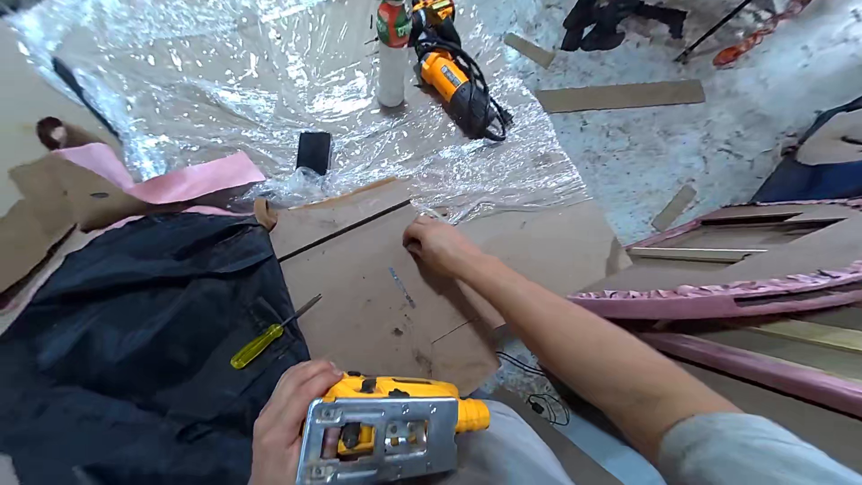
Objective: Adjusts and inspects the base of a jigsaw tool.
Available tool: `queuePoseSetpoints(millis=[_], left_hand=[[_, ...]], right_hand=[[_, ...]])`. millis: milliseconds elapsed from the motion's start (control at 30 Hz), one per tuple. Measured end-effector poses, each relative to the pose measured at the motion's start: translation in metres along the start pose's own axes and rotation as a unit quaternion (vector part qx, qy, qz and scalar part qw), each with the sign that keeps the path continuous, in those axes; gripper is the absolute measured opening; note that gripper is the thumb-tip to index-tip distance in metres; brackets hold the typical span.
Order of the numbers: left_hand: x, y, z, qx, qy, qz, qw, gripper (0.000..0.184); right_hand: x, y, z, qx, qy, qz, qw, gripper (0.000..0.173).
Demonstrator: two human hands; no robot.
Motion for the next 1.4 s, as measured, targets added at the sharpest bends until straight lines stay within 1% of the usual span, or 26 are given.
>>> queuePoseSetpoints(millis=[67, 167, 233, 300, 433, 533, 633, 733, 833, 900, 967, 1033, 1100, 1167, 1400], left_hand=[[-0.005, 0.000, 0.001, 0.005, 0.020, -0.014, 1.000, 0.049], [-0.008, -0.003, 0.001, -0.020, 0.075, -0.042, 0.996, 0.046], [-0.010, -0.004, -0.001, -0.058, 0.097, -0.038, 0.993, 0.043], [-0.013, -0.004, -0.002, -0.098, 0.098, -0.027, 0.990, 0.040], [-0.019, -0.002, -0.001, -0.103, 0.090, -0.026, 0.990, 0.047], [-0.026, 0.000, -0.001, -0.102, 0.093, -0.028, 0.990, 0.051], [-0.026, 0.000, 0.001, -0.094, 0.091, -0.025, 0.991, 0.049], [-0.026, 0.000, 0.002, -0.088, 0.093, -0.026, 0.991, 0.047], [-0.025, -0.001, 0.003, -0.089, 0.092, -0.022, 0.992, 0.046], [-0.026, 0.001, 0.003, -0.087, 0.092, -0.021, 0.992, 0.047], [-0.025, 0.000, 0.002, -0.087, 0.089, -0.026, 0.992, 0.048], [-0.026, -0.001, -0.001, -0.085, 0.085, -0.021, 0.993, 0.046], [-0.027, 0.000, -0.003, -0.087, 0.083, -0.014, 0.993, 0.045], [-0.027, 0.000, -0.004, -0.090, 0.076, -0.008, 0.993, 0.045], [-0.028, 0.001, -0.009, -0.103, 0.062, -0.010, 0.993, 0.044]], right_hand=[[-0.004, -0.003, -0.005, -0.033, 0.016, -0.028, 0.999, 0.016], [-0.014, -0.009, -0.015, -0.105, 0.048, -0.043, 0.992, 0.018], [-0.021, -0.011, -0.020, -0.118, 0.076, -0.020, 0.990, 0.019], [-0.028, -0.012, -0.022, -0.119, 0.098, 0.009, 0.988, 0.020], [-0.040, -0.015, -0.021, -0.120, 0.120, 0.049, 0.984, 0.021], [-0.043, -0.017, -0.023, -0.123, 0.126, 0.051, 0.983, 0.022], [-0.045, -0.014, -0.023, -0.121, 0.124, 0.047, 0.984, 0.022], [-0.046, -0.010, -0.021, -0.111, 0.115, 0.033, 0.987, 0.018], [-0.040, -0.011, -0.019, -0.109, 0.100, -0.018, 0.989, 0.016], [-0.036, -0.012, -0.020, -0.103, 0.081, -0.034, 0.991, 0.014], [-0.036, -0.009, -0.012, -0.074, 0.040, -0.021, 0.996, 0.015], [-0.038, -0.002, 0.002, -0.032, 0.003, 0.013, 0.999, 0.017], [-0.040, 0.002, 0.009, 0.002, -0.015, 0.038, 0.999, 0.018], [-0.042, 0.003, 0.008, 0.012, -0.006, 0.050, 0.999, 0.017], [-0.044, -0.006, -0.015, 0.001, 0.042, -0.014, 0.999, 0.015]])
Point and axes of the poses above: each hand's wrist, its own x-axis towards the middle knuckle, its own y-axis out of the back of the hand, z = x × y, the point moved 10 cm from there along x, towards the middle knuckle, and after that the axes turned 3 degrees about -x, right-handed, at the moved point
